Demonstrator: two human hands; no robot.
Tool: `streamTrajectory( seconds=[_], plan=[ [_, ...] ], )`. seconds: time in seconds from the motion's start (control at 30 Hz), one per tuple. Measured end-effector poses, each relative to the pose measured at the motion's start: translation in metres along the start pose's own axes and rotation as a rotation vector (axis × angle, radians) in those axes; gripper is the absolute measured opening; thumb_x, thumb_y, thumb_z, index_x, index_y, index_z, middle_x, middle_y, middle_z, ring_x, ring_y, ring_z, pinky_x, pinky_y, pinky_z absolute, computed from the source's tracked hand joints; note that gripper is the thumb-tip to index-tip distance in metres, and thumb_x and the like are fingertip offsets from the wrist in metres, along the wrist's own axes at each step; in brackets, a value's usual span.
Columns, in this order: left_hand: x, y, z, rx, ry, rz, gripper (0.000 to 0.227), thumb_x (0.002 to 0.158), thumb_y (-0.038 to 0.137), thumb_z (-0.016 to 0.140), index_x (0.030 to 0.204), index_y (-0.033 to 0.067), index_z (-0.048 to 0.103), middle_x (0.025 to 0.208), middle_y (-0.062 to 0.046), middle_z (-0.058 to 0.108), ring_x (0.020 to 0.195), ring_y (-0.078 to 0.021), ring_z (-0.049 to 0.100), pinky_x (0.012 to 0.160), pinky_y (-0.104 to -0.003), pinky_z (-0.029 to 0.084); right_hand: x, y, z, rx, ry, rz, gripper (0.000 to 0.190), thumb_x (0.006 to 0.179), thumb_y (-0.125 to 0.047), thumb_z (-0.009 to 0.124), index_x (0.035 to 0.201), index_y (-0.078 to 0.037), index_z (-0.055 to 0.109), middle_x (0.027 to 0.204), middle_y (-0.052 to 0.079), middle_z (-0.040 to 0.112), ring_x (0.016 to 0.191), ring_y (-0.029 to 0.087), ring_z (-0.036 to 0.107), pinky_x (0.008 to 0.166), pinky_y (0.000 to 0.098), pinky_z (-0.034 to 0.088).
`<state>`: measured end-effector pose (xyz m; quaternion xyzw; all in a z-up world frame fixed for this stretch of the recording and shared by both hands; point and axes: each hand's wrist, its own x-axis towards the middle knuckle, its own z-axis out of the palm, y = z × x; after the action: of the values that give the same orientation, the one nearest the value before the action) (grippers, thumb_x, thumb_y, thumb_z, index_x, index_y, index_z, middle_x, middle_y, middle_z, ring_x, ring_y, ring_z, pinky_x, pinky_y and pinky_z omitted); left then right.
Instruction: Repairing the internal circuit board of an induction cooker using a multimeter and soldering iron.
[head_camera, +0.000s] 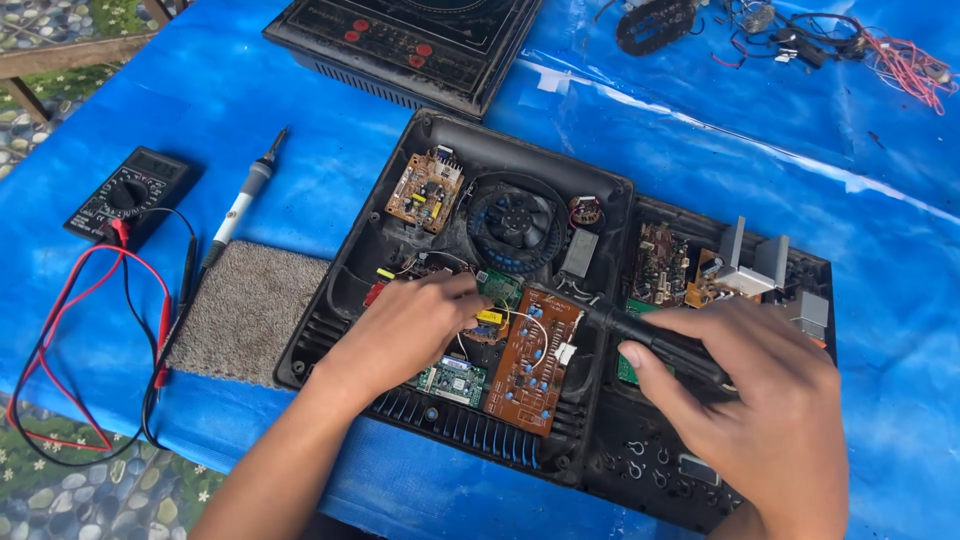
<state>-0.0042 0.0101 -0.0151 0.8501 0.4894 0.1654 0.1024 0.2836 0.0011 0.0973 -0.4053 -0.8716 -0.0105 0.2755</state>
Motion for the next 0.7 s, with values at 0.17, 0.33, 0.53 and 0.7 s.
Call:
streamTrajectory(
  seconds=[0.17,0.33,0.53,0.7],
  plan=[
    [0.001,-0.001,0.004,0.04,-0.053,-0.038,0.047,0.083,-0.012,0.062,0.124,0.0083,0.071,0.119,-0.009,0.069,0.083,-0.0351,0.077,0.056,-0.055,0.058,-0.002,0.005,-0.005,0.027,-0.017,0.034,0.019,0.089,-0.022,0.083,0.104,-0.009,0.081,0.09,0.007,0.078,0.085,0.025,0.073,0.084,0.0434,0.055],
    [0.0,0.0,0.003,0.136,-0.066,-0.005,0.068,0.07,-0.017,0.063,0.132,0.0105,0.07,0.127,-0.006,0.067,0.095,-0.0313,0.075,0.059,-0.052,0.06,0.0,0.005,-0.01,0.075,0.011,0.118,0.021,0.089,-0.016,0.083,0.103,-0.001,0.079,0.092,0.015,0.075,0.079,0.028,0.069,0.075,0.0441,0.053],
    [0.0,0.003,-0.004,0.117,-0.131,-0.05,0.067,0.073,-0.018,0.061,0.133,0.0118,0.068,0.125,-0.005,0.066,0.087,-0.0352,0.075,0.046,-0.053,0.056,0.0,0.011,-0.007,-0.01,-0.001,0.125,0.026,0.092,-0.026,0.081,0.108,-0.007,0.082,0.098,0.013,0.076,0.094,0.032,0.074,0.081,0.0465,0.058],
    [-0.004,0.007,-0.014,0.069,0.003,0.041,0.034,0.092,0.004,0.065,0.125,0.0095,0.068,0.11,-0.004,0.059,0.088,-0.0274,0.072,0.05,-0.049,0.061,-0.004,0.014,-0.006,-0.019,-0.011,0.146,0.028,0.09,-0.03,0.082,0.11,-0.01,0.082,0.098,0.01,0.076,0.094,0.032,0.073,0.081,0.047,0.059]
  ],
)
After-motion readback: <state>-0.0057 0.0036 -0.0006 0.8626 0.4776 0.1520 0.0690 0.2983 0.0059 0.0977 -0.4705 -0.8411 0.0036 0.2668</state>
